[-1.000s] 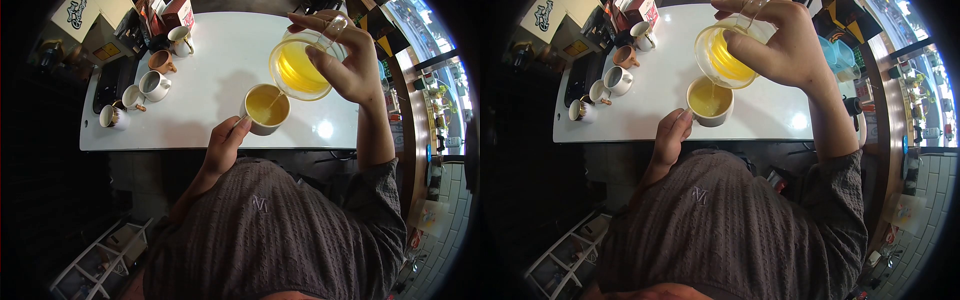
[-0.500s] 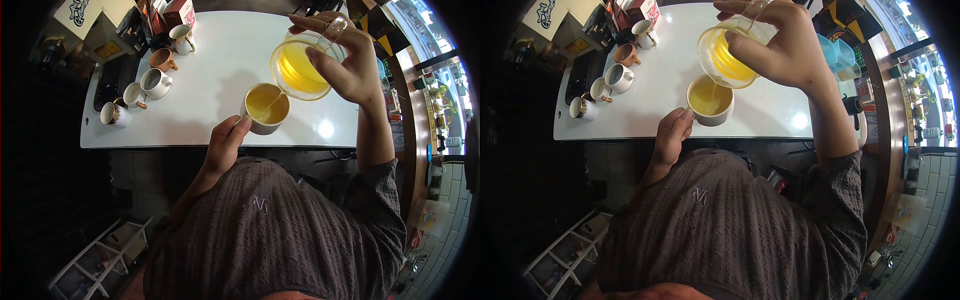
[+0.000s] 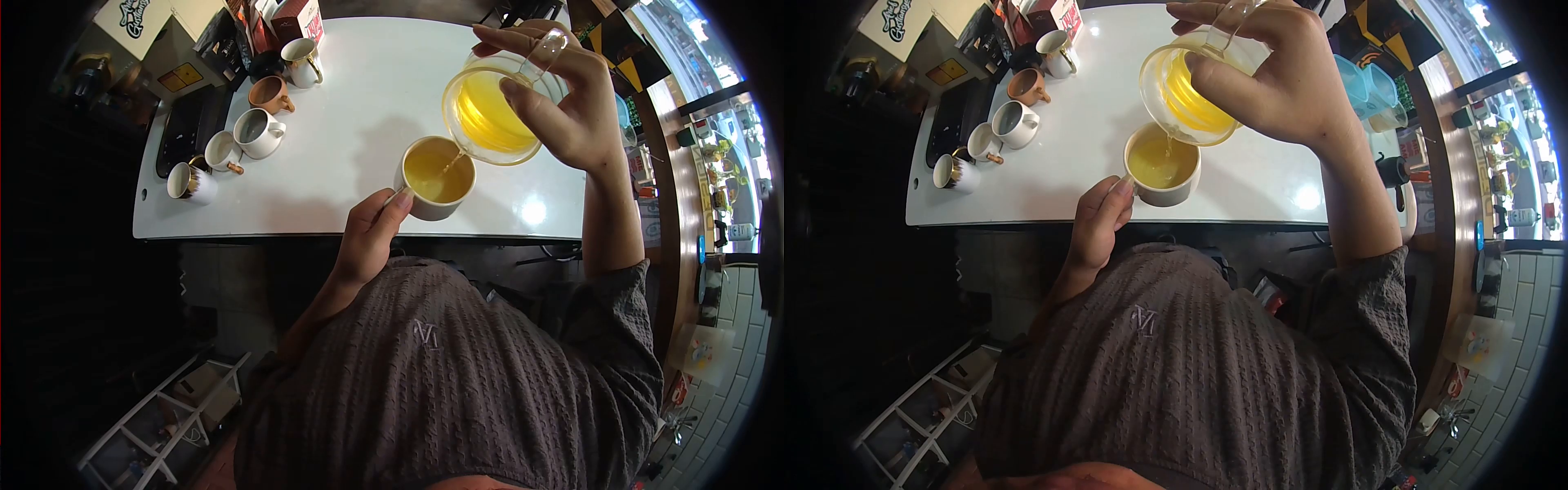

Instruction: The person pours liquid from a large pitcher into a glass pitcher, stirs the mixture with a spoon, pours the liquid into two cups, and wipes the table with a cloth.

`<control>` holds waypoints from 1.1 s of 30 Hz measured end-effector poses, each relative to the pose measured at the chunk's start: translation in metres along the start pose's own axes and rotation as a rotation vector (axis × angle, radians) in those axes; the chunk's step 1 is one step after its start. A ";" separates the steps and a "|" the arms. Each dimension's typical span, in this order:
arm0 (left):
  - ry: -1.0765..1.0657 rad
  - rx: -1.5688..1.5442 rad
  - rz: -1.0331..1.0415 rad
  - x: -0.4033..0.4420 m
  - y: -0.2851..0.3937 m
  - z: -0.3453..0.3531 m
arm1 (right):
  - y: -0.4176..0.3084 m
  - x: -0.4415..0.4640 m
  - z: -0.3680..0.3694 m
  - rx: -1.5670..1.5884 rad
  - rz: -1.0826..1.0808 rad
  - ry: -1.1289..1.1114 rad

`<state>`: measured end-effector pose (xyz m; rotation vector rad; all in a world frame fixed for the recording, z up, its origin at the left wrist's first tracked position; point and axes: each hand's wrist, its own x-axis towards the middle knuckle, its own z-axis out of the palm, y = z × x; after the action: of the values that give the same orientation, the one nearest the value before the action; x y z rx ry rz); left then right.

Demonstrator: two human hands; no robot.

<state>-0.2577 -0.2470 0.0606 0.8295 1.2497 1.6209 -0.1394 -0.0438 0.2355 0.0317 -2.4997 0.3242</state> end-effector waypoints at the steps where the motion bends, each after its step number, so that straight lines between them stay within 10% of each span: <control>1: -0.001 0.002 -0.006 0.000 0.000 0.000 | 0.000 0.000 -0.001 -0.010 -0.004 -0.007; 33: 0.071 -0.004 0.000 -0.007 0.002 -0.004 | 0.000 0.011 0.007 0.050 -0.047 -0.032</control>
<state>-0.2596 -0.2548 0.0619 0.7753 1.2956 1.6645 -0.1524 -0.0450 0.2368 0.1167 -2.5180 0.3699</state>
